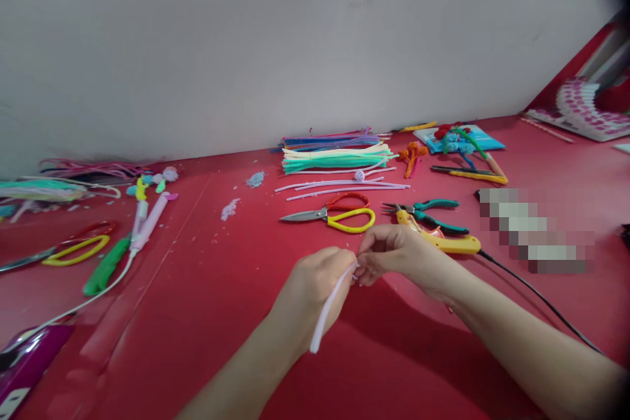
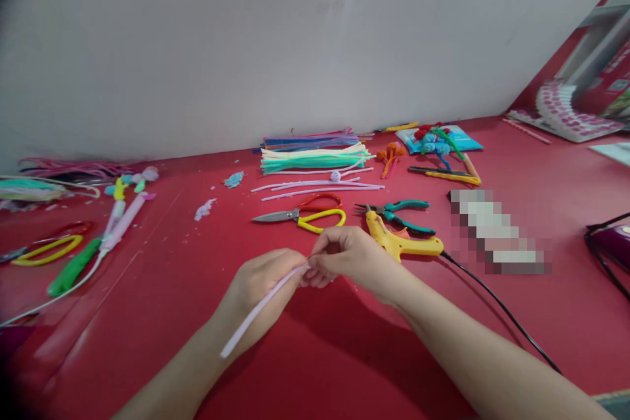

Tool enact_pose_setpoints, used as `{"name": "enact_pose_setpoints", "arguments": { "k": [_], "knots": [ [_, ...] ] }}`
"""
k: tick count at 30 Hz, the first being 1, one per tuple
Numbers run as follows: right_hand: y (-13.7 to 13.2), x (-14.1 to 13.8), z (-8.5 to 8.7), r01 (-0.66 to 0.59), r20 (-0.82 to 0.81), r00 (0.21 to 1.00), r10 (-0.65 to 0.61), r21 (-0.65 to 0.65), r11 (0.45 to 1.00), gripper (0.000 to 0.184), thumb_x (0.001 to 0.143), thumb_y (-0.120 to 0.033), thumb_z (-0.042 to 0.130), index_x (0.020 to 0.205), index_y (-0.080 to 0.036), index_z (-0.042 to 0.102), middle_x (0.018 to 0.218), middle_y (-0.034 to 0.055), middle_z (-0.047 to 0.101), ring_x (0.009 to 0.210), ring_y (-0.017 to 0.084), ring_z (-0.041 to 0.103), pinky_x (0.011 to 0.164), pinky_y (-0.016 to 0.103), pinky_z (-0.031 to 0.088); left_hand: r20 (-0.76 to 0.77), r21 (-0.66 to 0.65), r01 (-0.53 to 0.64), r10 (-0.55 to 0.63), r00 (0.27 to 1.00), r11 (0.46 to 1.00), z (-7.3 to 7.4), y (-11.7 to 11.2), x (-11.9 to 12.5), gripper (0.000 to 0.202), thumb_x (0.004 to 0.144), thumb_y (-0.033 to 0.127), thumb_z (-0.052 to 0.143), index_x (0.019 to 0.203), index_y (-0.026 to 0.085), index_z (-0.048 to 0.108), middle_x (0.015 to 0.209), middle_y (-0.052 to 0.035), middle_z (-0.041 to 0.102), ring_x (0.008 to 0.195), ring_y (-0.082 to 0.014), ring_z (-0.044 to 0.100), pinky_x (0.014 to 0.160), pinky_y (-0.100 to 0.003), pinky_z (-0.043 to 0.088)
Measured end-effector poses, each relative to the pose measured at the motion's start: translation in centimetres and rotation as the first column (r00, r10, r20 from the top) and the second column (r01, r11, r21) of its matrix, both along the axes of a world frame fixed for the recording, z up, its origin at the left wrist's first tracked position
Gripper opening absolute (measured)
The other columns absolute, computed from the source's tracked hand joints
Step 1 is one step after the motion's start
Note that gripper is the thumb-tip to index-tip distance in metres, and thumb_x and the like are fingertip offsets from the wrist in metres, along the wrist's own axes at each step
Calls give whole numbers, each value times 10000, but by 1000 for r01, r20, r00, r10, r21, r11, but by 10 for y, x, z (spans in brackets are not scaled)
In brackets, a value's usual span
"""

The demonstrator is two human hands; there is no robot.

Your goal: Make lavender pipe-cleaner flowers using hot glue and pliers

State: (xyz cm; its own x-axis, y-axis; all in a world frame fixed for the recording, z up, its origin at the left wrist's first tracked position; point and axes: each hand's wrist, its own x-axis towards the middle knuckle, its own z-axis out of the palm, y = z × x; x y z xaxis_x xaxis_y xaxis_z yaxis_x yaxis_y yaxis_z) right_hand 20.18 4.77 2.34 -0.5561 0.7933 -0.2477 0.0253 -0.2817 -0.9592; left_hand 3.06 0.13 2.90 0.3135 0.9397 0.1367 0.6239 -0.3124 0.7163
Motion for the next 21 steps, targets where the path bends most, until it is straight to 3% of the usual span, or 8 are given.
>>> {"name": "enact_pose_setpoints", "arguments": {
  "k": [4, 10, 15, 19, 21],
  "knots": [
    [-1, -1, -3, -15, -1, 1000, 15, 45, 999, 232, 693, -324, 727, 689, -151, 573, 654, 23, 699, 619, 136, 671, 611, 259, 541, 162, -180, -15, 44, 986, 984, 5, 0, 0, 209, 849, 131, 488, 703, 178, 631, 705, -12, 670, 664, -120, 623, 628, -196, 468],
    [-7, 1, -1, -28, 96, 995, 7, 220, 975, 152, 789, -283, 625, 716, -165, 563, 647, -2, 671, 591, 111, 641, 593, 238, 524, 463, -496, 68, 197, 864, 866, 10, 5, -3, 103, 822, 178, 562, 741, 153, 621, 637, -5, 681, 565, -125, 657, 556, -209, 521],
    [-11, 2, 5, -70, 264, 963, -45, 413, 908, 66, 777, -174, 564, 712, -182, 549, 648, -11, 655, 583, 107, 600, 548, 218, 460, 595, -567, 167, 261, 760, 807, 5, 7, -3, 83, 791, 192, 627, 753, 120, 610, 625, -34, 694, 538, -148, 673, 543, -242, 547],
    [-13, -1, 6, -40, 290, 947, -140, 537, 842, 88, 738, -137, 564, 684, -195, 528, 585, -42, 605, 524, 85, 526, 494, 200, 396, 642, -569, 173, 303, 705, 804, 5, 8, 0, 81, 774, 161, 632, 717, 117, 597, 570, -24, 676, 506, -135, 657, 521, -224, 534],
    [-13, -2, 5, -11, 276, 947, -167, 546, 838, 88, 746, -142, 561, 687, -198, 527, 584, -43, 598, 528, 87, 524, 496, 203, 393, 646, -565, 149, 322, 692, 812, 5, 8, 1, 78, 766, 152, 630, 706, 121, 591, 564, -15, 670, 494, -128, 647, 506, -216, 523]
  ]
}}
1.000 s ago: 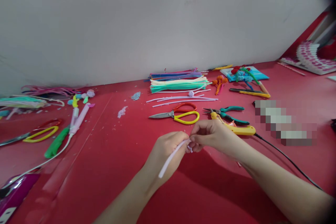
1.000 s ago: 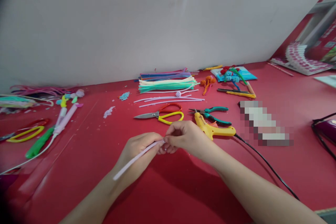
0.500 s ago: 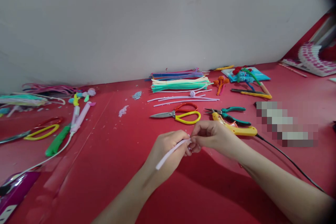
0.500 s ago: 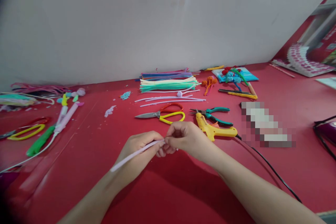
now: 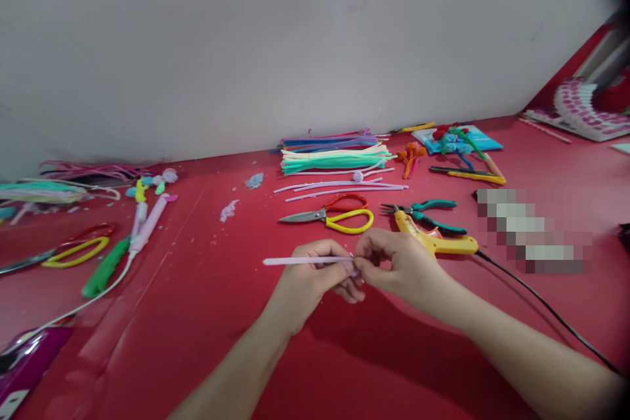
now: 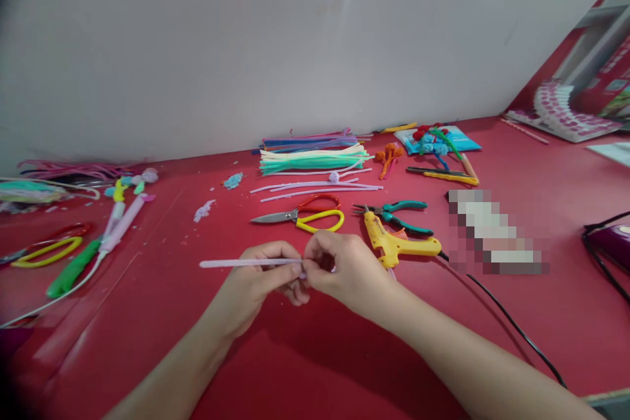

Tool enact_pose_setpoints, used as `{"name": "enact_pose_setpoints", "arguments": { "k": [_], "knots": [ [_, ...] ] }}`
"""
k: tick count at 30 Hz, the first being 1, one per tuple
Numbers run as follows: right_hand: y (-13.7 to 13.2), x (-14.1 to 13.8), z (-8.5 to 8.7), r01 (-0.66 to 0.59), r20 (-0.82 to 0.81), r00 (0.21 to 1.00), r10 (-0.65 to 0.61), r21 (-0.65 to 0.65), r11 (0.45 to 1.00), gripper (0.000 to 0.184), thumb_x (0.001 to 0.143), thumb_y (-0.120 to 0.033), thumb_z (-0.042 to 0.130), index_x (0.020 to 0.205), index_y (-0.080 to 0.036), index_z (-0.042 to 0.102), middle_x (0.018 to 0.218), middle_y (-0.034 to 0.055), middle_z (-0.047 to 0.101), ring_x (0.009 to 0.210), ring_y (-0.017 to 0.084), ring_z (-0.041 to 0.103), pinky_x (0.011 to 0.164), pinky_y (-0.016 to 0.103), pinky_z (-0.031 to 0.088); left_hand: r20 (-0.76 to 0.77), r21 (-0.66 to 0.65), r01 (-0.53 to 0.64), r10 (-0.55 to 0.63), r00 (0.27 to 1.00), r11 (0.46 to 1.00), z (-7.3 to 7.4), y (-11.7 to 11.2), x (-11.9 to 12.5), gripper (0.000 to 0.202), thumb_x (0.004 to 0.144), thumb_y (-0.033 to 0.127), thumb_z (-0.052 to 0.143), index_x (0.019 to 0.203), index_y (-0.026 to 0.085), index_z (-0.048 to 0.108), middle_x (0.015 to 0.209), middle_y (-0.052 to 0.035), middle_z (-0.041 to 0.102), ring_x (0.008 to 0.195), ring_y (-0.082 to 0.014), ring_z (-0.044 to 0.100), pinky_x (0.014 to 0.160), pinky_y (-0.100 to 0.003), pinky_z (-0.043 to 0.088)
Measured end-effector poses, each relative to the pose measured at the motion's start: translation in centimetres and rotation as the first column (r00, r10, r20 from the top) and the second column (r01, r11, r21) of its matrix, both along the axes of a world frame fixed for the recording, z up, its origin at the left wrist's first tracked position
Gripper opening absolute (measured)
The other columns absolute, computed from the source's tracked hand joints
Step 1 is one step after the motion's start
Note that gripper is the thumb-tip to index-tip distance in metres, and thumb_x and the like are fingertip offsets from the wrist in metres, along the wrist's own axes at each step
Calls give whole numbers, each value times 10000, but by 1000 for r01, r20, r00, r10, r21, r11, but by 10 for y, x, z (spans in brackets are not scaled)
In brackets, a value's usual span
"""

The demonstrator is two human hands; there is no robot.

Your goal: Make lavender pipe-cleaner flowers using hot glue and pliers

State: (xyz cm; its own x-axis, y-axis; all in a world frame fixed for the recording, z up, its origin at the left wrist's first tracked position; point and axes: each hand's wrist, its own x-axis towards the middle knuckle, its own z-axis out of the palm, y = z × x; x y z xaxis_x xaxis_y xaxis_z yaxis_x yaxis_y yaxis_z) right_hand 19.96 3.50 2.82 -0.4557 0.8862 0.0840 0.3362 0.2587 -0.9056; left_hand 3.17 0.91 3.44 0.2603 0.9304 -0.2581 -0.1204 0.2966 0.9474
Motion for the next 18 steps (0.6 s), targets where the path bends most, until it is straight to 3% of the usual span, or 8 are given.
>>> {"name": "enact_pose_setpoints", "arguments": {
  "k": [4, 6, 9, 11, 15, 18],
  "knots": [
    [1, 1, -2, -32, -60, 998, 30, -37, 999, 95, 819, -176, 519, 735, -194, 560, 642, -18, 623, 588, 110, 573, 545, 222, 429, -85, 64, -34, 39, 996, 997, 0, 0, 3, 86, 770, 166, 616, 697, 135, 582, 559, 1, 657, 479, -117, 625, 502, -216, 509],
    [0, 0, -3, -8, -30, 999, 12, 113, 994, 88, 832, -187, 526, 779, -192, 596, 691, 1, 616, 631, 122, 570, 576, 237, 441, -172, 106, -40, 58, 983, 994, -3, -2, 4, 86, 765, 142, 586, 680, 146, 570, 539, 16, 636, 481, -116, 612, 522, -226, 509],
    [-5, -3, -3, 22, 8, 1000, -27, 390, 920, 131, 835, -208, 562, 945, -195, 633, 867, 50, 598, 769, 152, 572, 687, 277, 472, -300, 177, -55, 107, 948, 983, -7, -5, 5, 87, 724, 89, 542, 707, 164, 583, 545, 37, 611, 517, -124, 594, 548, -240, 505],
    [-9, -5, -3, 13, 9, 1000, -19, 472, 882, 206, 839, -221, 571, 1039, -208, 621, 958, 73, 570, 855, 171, 574, 755, 303, 488, -336, 218, -63, 135, 932, 974, -9, -6, 5, 127, 694, 81, 539, 752, 172, 605, 603, 32, 629, 562, -134, 592, 563, -247, 499],
    [-14, -8, -1, -73, 17, 997, 73, 480, 874, 312, 836, -197, 574, 1145, -237, 571, 1108, 86, 541, 1012, 188, 563, 859, 321, 489, -383, 291, -85, 197, 903, 953, -7, -7, 8, 129, 677, 111, 564, 770, 176, 624, 696, 16, 656, 653, -153, 599, 602, -249, 486],
    [-14, -8, 0, -101, 28, 995, 99, 461, 881, 185, 843, -187, 568, 1022, -230, 585, 1118, 82, 553, 1001, 180, 582, 861, 317, 495, -453, 358, -73, 241, 858, 931, -4, -7, 10, 124, 668, 102, 546, 730, 188, 611, 667, 27, 628, 653, -159, 586, 592, -248, 467]
  ]
}}
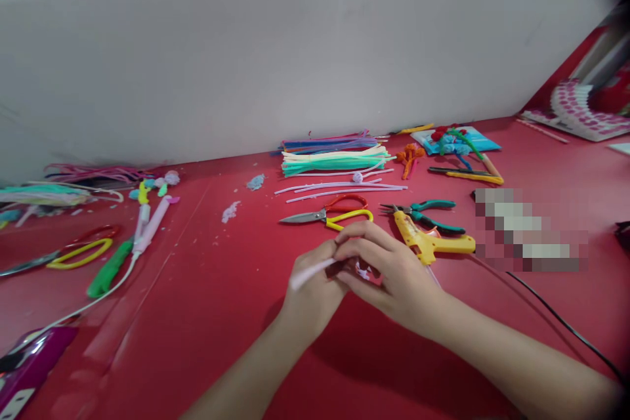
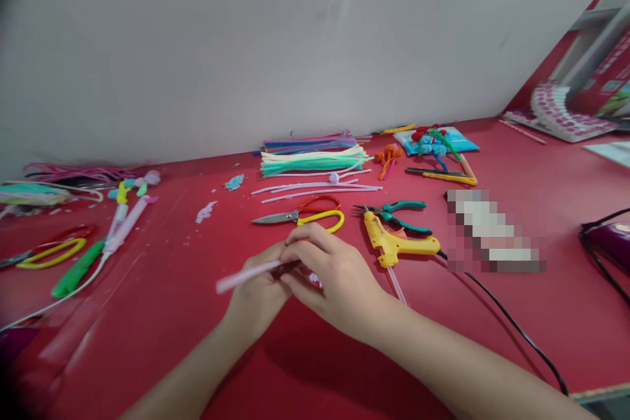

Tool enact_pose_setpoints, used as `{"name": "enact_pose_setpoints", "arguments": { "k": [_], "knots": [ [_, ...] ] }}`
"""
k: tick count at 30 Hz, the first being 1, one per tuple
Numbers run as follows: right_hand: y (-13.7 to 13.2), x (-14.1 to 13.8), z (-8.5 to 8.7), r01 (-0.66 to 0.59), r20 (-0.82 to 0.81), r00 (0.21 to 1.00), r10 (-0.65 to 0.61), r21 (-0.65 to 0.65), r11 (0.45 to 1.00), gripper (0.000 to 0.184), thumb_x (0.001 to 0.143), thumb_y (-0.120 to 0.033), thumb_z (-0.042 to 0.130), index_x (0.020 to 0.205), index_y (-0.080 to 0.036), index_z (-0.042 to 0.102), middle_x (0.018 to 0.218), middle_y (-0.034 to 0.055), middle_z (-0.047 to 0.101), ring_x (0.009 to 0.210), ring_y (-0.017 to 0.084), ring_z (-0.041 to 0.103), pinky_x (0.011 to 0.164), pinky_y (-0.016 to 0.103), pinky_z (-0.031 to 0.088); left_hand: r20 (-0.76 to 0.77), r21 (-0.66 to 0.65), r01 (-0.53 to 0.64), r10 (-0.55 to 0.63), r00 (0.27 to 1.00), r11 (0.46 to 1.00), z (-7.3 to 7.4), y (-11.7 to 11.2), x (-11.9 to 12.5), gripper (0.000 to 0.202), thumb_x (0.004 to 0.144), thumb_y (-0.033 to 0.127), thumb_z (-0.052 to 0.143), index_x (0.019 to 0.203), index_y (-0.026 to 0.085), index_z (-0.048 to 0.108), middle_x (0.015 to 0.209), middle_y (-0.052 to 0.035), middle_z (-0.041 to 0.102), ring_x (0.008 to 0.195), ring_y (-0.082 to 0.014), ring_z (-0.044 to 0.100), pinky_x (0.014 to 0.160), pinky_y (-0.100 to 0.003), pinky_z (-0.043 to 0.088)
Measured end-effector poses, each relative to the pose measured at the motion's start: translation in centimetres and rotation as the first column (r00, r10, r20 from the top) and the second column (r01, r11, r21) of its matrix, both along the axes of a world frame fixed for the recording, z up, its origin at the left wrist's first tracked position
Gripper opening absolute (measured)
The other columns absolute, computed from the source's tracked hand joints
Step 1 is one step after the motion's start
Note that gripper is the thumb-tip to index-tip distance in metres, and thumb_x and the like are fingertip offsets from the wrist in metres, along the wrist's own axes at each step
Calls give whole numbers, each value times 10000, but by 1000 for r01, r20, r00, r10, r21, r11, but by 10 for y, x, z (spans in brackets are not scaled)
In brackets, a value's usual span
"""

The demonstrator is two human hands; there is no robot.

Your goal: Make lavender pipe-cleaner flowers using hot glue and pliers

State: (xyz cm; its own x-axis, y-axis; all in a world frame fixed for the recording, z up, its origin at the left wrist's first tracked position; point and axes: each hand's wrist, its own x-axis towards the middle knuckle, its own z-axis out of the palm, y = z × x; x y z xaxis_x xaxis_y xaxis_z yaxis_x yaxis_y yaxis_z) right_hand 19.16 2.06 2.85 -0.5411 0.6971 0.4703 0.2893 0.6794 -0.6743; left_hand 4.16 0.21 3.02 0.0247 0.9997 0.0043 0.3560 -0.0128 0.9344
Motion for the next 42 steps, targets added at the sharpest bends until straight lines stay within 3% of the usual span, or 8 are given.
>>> {"name": "enact_pose_setpoints", "arguments": {
  "k": [2, 7, 13, 19, 22, 24, 28, 42],
  "knots": [
    [0, 0, 0, -9, -1, 1000, 9, 22, 1000, 127, 855, -159, 536, 952, -225, 584, 1092, 81, 565, 984, 174, 589, 848, 313, 501, -21, 30, 6, -5, 1000, 1000, -1, 1, 0, 141, 649, 79, 529, 691, 195, 600, 655, 28, 614, 658, -164, 580, 601, -254, 464],
    [0, -1, 1, -102, 9, 995, 102, 111, 989, 403, 865, -58, 425, 1228, -217, 501, 1210, 96, 557, 1118, 168, 530, 940, 309, 462, 119, 26, 2, -5, 993, 1000, -10, 2, 0, 110, 616, 73, 563, 611, 181, 581, 634, 10, 597, 632, -159, 556, 605, -264, 463],
    [-3, -2, 1, -55, 18, 998, 53, 170, 984, 183, 868, -109, 478, 981, -202, 588, 1050, 87, 587, 939, 158, 571, 795, 281, 502, 247, -37, 25, -15, 969, 999, -9, 1, 5, 79, 683, 126, 565, 616, 167, 574, 617, 19, 571, 641, -158, 563, 594, -251, 466],
    [-8, -3, 1, -76, -5, 997, 82, 331, 941, 208, 819, -37, 486, 953, -187, 539, 962, 84, 643, 843, 171, 553, 745, 308, 479, 427, -68, 46, -13, 904, 997, -6, 8, -4, 163, 657, 110, 649, 802, 172, 688, 739, 10, 667, 698, -135, 601, 659, -219, 471],
    [-9, -2, 2, -63, -137, 986, 90, 193, 979, 193, 816, -66, 525, 941, -211, 547, 1002, 64, 655, 887, 166, 571, 801, 323, 470, 544, -101, -33, 83, 835, 994, -6, 9, -6, 111, 691, 158, 695, 798, 186, 692, 731, 22, 660, 664, -94, 576, 631, -178, 454],
    [-9, -2, 3, -68, -273, 961, 55, -40, 997, 135, 839, -112, 546, 913, -221, 574, 964, 47, 665, 913, 165, 595, 835, 327, 470, 609, -95, -47, 95, 787, 994, -7, 10, -7, 101, 704, 190, 707, 804, 192, 692, 730, 24, 656, 655, -87, 570, 625, -175, 454],
    [-5, -4, 5, -168, -440, 895, -71, -480, 861, 54, 860, -232, 581, 850, -214, 631, 879, 31, 677, 862, 163, 629, 793, 298, 499, 660, -105, -38, 98, 744, 994, -6, 9, -8, 119, 689, 168, 693, 807, 185, 692, 760, 7, 663, 692, -108, 593, 659, -205, 477],
    [2, -1, 0, -236, -550, 805, -223, -641, 731, 88, 862, -277, 598, 859, -200, 640, 900, 30, 712, 849, 163, 665, 831, 311, 512, 648, -80, 30, 29, 761, 996, -3, 10, -10, 107, 815, 206, 637, 894, 190, 708, 753, 5, 696, 691, -112, 621, 672, -220, 509]
  ]
}}
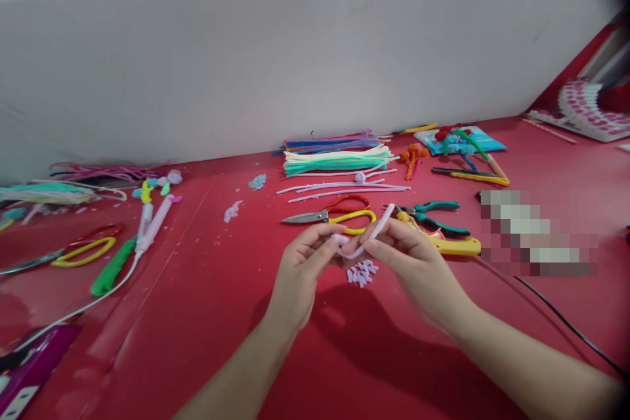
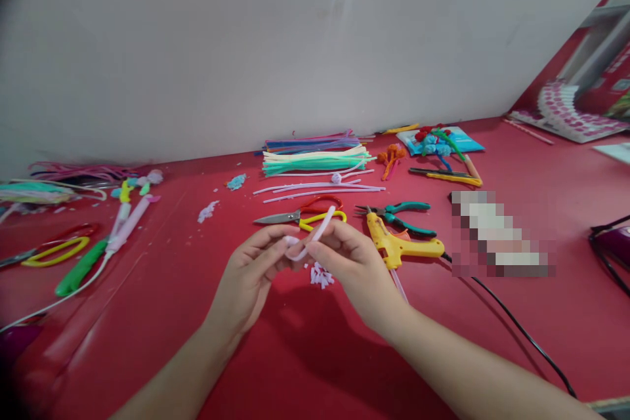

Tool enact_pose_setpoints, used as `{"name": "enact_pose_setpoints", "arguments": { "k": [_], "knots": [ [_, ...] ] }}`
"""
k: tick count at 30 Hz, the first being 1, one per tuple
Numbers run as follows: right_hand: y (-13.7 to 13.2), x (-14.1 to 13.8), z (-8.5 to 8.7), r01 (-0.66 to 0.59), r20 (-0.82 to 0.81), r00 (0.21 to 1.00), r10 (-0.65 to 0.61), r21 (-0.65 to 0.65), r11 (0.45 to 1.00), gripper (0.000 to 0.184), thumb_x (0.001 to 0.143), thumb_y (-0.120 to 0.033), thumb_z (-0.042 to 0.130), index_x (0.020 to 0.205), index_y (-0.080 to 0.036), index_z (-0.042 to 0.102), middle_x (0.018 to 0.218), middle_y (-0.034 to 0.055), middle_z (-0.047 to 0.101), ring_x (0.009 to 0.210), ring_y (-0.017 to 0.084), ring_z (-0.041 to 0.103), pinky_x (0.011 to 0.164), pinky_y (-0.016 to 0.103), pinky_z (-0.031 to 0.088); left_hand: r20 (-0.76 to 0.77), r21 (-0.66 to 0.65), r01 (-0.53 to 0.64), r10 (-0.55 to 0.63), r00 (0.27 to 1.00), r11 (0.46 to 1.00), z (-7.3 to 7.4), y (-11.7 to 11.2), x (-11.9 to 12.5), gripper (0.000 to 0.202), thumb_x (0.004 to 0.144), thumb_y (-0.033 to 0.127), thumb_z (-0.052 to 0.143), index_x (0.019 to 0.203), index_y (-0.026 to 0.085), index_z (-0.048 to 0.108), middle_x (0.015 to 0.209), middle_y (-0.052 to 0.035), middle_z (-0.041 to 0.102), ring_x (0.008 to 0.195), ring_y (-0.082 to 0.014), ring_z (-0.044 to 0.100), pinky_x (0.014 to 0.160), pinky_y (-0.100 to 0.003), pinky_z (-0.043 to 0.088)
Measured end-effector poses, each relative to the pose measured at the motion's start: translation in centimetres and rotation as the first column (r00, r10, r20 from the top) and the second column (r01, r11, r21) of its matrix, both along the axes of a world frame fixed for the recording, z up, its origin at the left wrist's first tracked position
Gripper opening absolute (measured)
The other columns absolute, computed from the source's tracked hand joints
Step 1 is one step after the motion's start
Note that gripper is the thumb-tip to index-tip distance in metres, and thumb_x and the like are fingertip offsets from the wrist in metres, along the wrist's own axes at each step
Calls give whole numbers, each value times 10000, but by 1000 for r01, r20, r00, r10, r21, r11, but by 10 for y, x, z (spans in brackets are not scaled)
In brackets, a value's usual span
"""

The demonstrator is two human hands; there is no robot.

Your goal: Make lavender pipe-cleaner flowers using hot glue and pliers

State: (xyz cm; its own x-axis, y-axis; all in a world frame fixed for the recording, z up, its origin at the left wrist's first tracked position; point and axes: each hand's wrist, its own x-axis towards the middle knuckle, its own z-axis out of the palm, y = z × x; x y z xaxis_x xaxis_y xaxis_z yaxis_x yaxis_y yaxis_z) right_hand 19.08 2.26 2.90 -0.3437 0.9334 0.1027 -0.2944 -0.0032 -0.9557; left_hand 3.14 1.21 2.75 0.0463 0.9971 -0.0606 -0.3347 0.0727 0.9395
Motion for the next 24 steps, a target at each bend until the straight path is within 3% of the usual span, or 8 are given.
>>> {"name": "enact_pose_setpoints", "arguments": {
  "k": [5, 8, 10, 14, 18, 24],
  "knots": [
    [4, 0, -1, 14, -120, 992, -23, -82, 997, 78, 855, -273, 608, 823, -201, 603, 885, 27, 717, 873, 173, 674, 868, 350, 515, -74, 77, 75, -69, 995, 994, -2, -1, -4, 193, 864, 183, 573, 991, 209, 716, 995, -37, 729, 934, -169, 650, 874, -287, 495],
    [5, 1, -1, 53, -186, 979, -79, -142, 988, 86, 853, -278, 610, 810, -206, 590, 870, 18, 712, 828, 170, 681, 817, 347, 536, -103, 133, 115, -102, 989, 984, -3, -2, -4, 273, 826, 140, 622, 1066, 253, 688, 1088, -20, 710, 1033, -166, 627, 925, -270, 470],
    [5, 1, -1, 76, -212, 971, -112, -169, 983, 90, 856, -283, 606, 809, -207, 597, 870, 11, 704, 817, 166, 680, 800, 341, 539, -89, 156, 109, -96, 991, 982, -3, -2, -3, 291, 788, 120, 663, 1044, 258, 675, 1075, -17, 708, 1016, -167, 632, 896, -271, 489],
    [6, 1, -2, 108, -209, 967, -142, -168, 980, 101, 859, -275, 604, 794, -199, 619, 888, 10, 674, 842, 155, 659, 799, 323, 533, -159, 173, 25, 3, 987, 985, -1, -1, -3, 127, 792, 140, 663, 895, 206, 699, 926, -14, 696, 832, -122, 648, 776, -210, 513],
    [5, 2, -2, 156, -136, 977, -165, -70, 985, 67, 848, -255, 621, 805, -203, 622, 878, 8, 661, 770, 124, 636, 720, 267, 535, -114, 90, -28, 39, 993, 996, 1, 1, -2, 171, 775, 141, 678, 931, 209, 694, 769, 27, 660, 603, -68, 619, 619, -166, 500],
    [-3, 4, 1, 68, -3, 998, -69, 215, 974, 63, 879, -177, 569, 872, -236, 591, 959, 7, 669, 869, 122, 631, 762, 252, 505, 31, -10, -8, 8, 999, 1000, 0, 1, 0, 84, 738, 143, 707, 804, 160, 659, 684, 24, 647, 544, -67, 585, 562, -168, 474]
  ]
}}
